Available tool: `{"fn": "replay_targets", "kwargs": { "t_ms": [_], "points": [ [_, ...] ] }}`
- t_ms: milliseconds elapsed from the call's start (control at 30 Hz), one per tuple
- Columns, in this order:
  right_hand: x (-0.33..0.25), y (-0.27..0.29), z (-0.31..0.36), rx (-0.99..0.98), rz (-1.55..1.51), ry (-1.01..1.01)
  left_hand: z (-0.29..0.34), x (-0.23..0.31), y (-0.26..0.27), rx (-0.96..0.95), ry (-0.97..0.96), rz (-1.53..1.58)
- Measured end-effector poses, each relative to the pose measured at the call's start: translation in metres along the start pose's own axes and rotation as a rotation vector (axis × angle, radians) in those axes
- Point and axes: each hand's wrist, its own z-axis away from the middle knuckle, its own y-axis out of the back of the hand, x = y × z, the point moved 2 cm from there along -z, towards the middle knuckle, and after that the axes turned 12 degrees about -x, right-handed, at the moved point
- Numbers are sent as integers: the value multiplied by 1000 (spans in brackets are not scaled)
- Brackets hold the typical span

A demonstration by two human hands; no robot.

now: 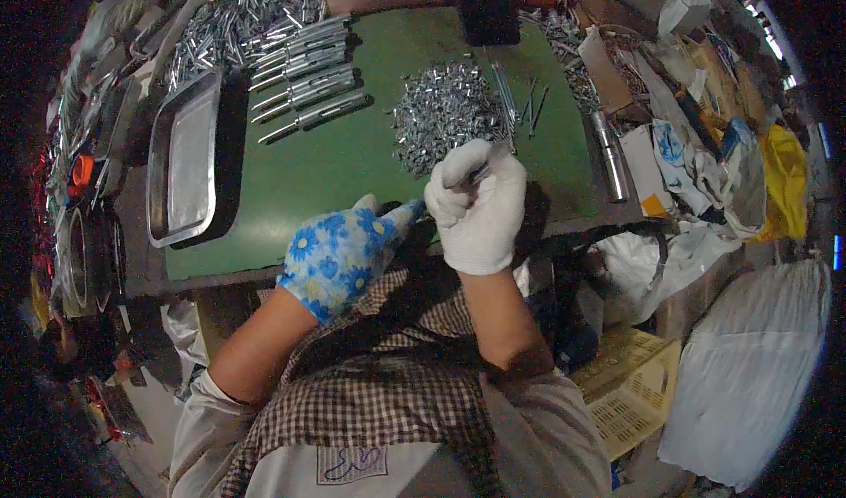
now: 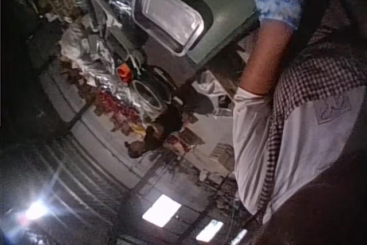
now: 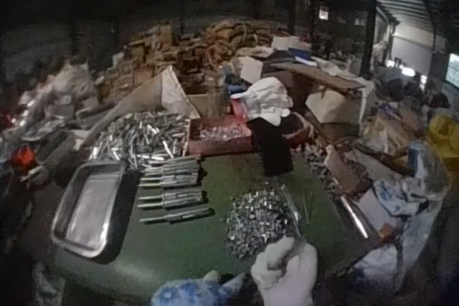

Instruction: Manually assembling small metal rods and plastic sleeves at a workstation.

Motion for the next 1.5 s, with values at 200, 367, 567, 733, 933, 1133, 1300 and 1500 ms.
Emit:
{"fn": "replay_targets", "kwargs": {
  "t_ms": [200,367,567,733,933,1133,1300,1500],
  "points": [
    [14,1,5,-50,260,26,0,-2,-3,15,-19,-24],
    [12,-3,12,-107,293,85,-6,8,5,17,-15,-49],
    [9,8,4,52,117,84,-19,4,1,42,-17,-6],
    [-6,20,16,49,190,14,110,-45,-9,235,207,-68],
    [-2,11,12,124,343,-95,174,-64,-3,197,444,-186],
    [-6,6,14,139,447,-172,10,-72,36,625,-9,-113],
    [-7,1,19,160,539,-256,-59,-108,39,350,213,-171],
    [-10,-5,27,170,741,-354,-21,-103,22,415,15,17]
  ]
}}
